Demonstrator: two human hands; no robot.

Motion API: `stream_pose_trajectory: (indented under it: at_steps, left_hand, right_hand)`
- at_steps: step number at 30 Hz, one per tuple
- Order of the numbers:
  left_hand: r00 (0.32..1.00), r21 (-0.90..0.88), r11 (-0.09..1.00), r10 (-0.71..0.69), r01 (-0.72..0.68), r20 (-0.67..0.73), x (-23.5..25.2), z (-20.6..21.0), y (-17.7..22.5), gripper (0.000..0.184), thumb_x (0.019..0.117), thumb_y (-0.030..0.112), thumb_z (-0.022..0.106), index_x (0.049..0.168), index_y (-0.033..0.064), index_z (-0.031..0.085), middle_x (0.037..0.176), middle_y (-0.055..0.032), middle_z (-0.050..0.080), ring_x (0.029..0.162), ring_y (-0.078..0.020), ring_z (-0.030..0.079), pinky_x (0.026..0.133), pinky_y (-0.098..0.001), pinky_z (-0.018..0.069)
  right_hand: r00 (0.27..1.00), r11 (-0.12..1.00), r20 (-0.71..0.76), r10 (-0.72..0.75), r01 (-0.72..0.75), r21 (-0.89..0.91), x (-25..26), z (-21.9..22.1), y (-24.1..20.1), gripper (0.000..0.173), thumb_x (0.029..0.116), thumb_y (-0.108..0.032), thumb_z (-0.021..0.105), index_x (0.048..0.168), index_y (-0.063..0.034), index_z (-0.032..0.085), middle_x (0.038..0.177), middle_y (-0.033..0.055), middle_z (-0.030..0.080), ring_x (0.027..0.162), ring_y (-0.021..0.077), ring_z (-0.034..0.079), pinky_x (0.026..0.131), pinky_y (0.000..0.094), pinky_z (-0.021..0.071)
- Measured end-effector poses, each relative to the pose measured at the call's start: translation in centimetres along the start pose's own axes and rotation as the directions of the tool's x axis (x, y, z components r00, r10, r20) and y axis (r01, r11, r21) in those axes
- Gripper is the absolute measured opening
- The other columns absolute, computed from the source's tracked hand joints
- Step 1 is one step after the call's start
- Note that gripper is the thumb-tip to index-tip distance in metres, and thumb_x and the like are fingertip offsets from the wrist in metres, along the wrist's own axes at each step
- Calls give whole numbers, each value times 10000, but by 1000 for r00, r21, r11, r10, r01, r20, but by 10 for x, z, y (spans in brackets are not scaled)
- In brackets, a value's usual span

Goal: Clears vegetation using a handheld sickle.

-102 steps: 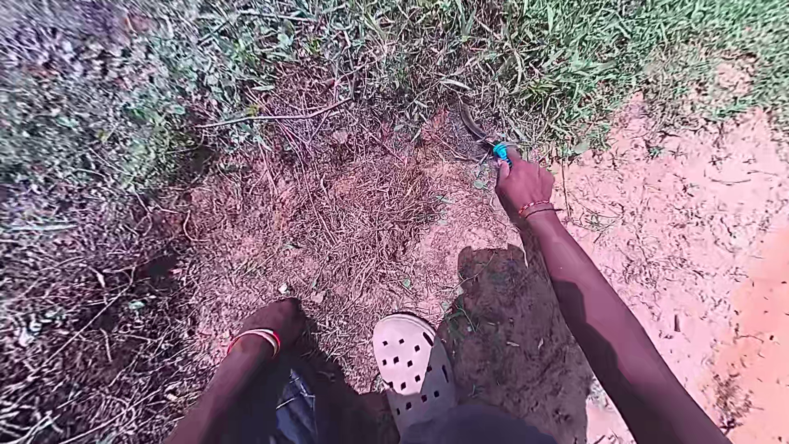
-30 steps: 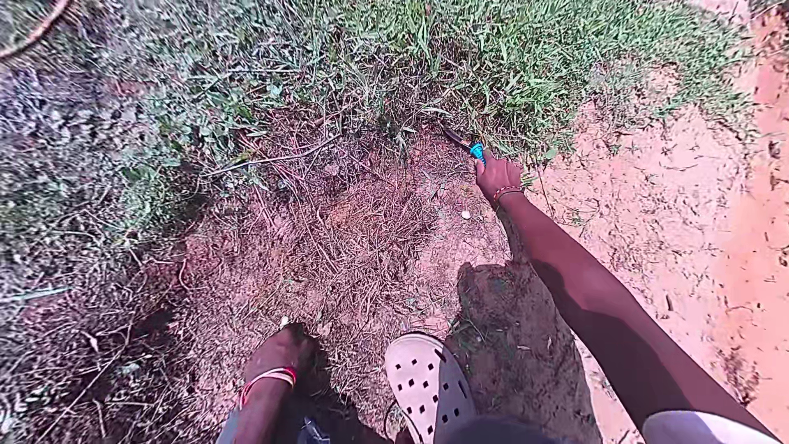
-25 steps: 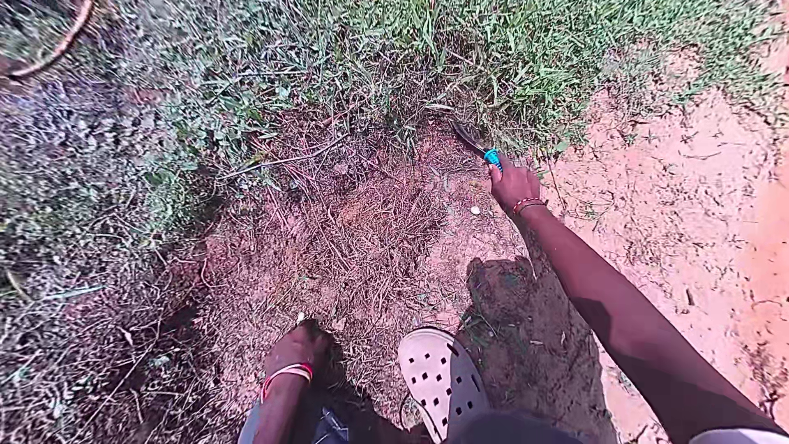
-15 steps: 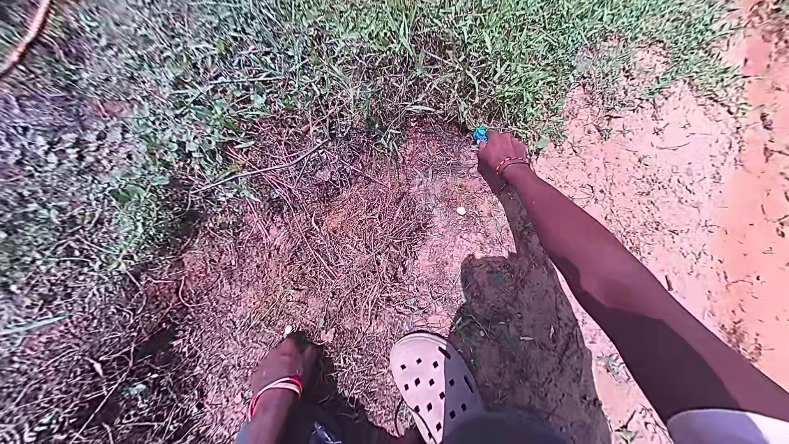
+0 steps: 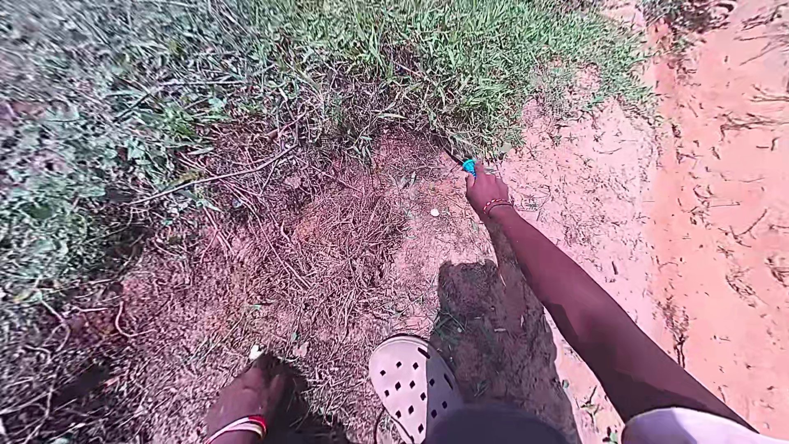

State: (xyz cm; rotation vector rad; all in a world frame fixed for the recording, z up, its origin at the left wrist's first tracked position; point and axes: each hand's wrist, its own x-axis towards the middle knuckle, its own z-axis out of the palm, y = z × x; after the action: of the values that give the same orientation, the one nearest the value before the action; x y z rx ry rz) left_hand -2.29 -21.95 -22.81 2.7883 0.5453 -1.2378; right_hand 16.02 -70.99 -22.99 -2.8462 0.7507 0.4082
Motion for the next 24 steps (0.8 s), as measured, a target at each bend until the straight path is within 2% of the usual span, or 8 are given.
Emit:
stream_pose_trajectory:
  at_steps: [2,6,10,12,15,20,22,24]
  left_hand:
    - [998,-9,998,58,-58,-25,-4,-6,-2,483,1048,389,522,1329,14,640,1267,-303,672,1221,-495,631,1010,-683,473]
    - [998,-32,997,67,-67,-3,-1,-3,-5,498,1032,398,550,1338,12,625,1258,-310,671,1208,-500,636,989,-692,484]
    - [997,-14,998,68,-68,20,5,-8,2,462,1031,357,556,1316,3,639,1259,-311,671,1216,-500,631,1000,-690,477]
    - [996,-23,996,84,-83,6,7,-7,-2,467,1028,365,568,1320,8,639,1266,-304,672,1223,-490,632,1012,-684,474]
    - [996,-44,995,93,-93,2,2,-1,-9,480,1039,383,571,1341,15,632,1276,-303,667,1230,-492,626,1016,-692,466]
    - [995,-54,994,95,-97,-37,7,9,-16,456,1040,389,568,1319,37,650,1242,-293,685,1202,-487,643,989,-697,478]
    - [994,-65,993,99,-102,-55,20,10,-15,501,1037,390,581,1361,10,617,1275,-312,663,1234,-502,618,1022,-699,457]
    - [996,-77,994,74,-78,-44,21,11,-13,498,1024,386,607,1337,-1,626,1271,-315,661,1238,-499,615,1033,-695,451]
  right_hand:
    - [1000,1000,-13,0,0,-29,-36,8,19,555,1110,-434,290,1544,-106,397,1089,279,693,1028,474,680,832,617,526]
    - [997,996,60,58,-53,-78,-98,11,42,540,1110,-437,292,1562,-158,390,1104,261,689,1032,458,679,851,595,515]
    - [999,997,-28,42,-44,-69,-52,-7,34,501,1095,-385,339,1469,-89,494,1049,262,703,987,457,691,785,606,524]
    - [999,996,-17,47,-48,-81,-31,-8,27,488,1094,-369,331,1441,-64,490,1085,264,699,1023,453,693,800,602,536]
    - [998,997,-13,54,-55,-51,-48,9,27,508,1108,-380,314,1479,-60,446,1061,275,695,1009,466,689,799,602,537]
    - [980,990,146,138,-131,-57,-163,22,57,575,1108,-441,257,1606,-157,306,1171,258,675,1062,439,680,874,568,523]
    - [985,990,99,139,-138,-20,-228,35,77,584,1100,-440,329,1603,-143,344,1107,254,692,940,437,707,794,566,546]
    - [994,992,-7,105,-104,67,-291,64,103,554,1067,-371,465,1541,-85,453,1043,268,707,818,462,715,688,604,557]
